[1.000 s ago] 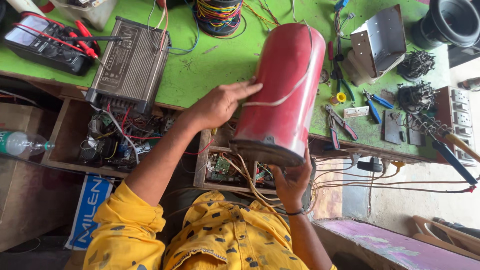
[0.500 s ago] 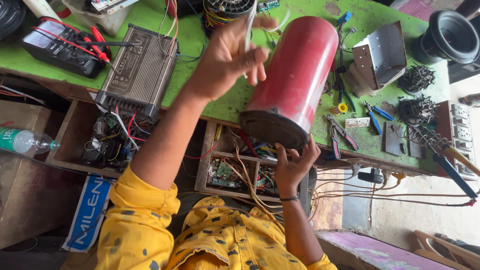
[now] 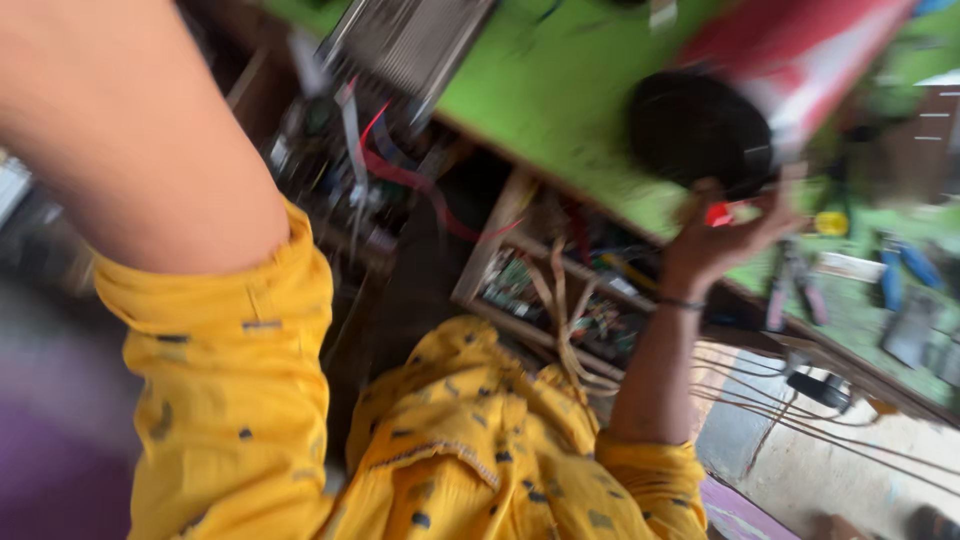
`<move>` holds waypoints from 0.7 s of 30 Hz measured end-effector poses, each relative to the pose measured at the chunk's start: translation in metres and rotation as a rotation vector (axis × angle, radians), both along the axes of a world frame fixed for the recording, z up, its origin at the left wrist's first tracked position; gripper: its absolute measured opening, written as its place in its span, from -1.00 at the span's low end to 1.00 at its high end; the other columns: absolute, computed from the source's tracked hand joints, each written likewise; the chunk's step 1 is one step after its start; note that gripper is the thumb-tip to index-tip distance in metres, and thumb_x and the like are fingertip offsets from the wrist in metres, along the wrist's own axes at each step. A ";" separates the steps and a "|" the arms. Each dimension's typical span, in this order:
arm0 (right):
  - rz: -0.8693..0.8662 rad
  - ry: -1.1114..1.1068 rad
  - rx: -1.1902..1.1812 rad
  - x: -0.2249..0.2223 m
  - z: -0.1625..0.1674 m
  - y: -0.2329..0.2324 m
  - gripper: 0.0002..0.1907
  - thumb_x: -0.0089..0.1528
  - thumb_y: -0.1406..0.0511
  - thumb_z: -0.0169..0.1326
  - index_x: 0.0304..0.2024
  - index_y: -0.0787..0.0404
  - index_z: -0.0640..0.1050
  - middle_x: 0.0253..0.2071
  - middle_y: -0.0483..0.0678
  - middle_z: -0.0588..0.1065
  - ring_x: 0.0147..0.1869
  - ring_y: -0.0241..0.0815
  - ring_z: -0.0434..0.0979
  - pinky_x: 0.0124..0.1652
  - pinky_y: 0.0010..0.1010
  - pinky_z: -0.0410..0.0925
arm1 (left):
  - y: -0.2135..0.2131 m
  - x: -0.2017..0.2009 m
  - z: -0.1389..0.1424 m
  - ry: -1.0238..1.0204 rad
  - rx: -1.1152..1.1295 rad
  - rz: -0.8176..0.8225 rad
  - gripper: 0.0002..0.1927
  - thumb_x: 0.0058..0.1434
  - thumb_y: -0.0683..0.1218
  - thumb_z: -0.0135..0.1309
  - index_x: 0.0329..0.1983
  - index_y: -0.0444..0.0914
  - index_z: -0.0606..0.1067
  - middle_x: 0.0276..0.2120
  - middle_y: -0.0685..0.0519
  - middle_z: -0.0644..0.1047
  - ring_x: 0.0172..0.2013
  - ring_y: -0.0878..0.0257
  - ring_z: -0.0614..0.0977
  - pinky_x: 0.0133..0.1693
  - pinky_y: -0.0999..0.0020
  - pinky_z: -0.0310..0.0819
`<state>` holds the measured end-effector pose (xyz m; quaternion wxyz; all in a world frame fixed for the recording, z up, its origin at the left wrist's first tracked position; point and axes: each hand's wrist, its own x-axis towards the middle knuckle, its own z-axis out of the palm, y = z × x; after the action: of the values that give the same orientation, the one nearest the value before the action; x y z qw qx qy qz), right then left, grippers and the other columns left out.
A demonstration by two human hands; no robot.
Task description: The person assembles a speaker by connecting wires to a circuit board, inserting the speaker into a red enclosure, and securing it with screws. They then strip and connect additional wires to the speaker terminals.
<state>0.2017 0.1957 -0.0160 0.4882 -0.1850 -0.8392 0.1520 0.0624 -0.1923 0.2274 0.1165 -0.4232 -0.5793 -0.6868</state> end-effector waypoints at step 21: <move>0.746 -0.468 -0.294 0.110 0.029 -0.117 -0.37 0.20 -0.21 -0.01 0.01 0.12 0.41 0.11 0.05 0.39 0.22 0.07 0.36 0.22 -0.17 0.19 | 0.027 0.172 -0.226 -0.620 -0.912 -0.217 -0.79 0.32 -0.23 0.03 0.01 -0.25 0.42 -0.28 -0.18 0.62 -0.22 -0.08 0.68 -0.28 0.14 0.53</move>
<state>0.3115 0.0784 0.0125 0.1665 0.0330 -0.9056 0.3887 0.2346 -0.1658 0.0010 -0.3251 -0.2663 -0.7779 -0.4672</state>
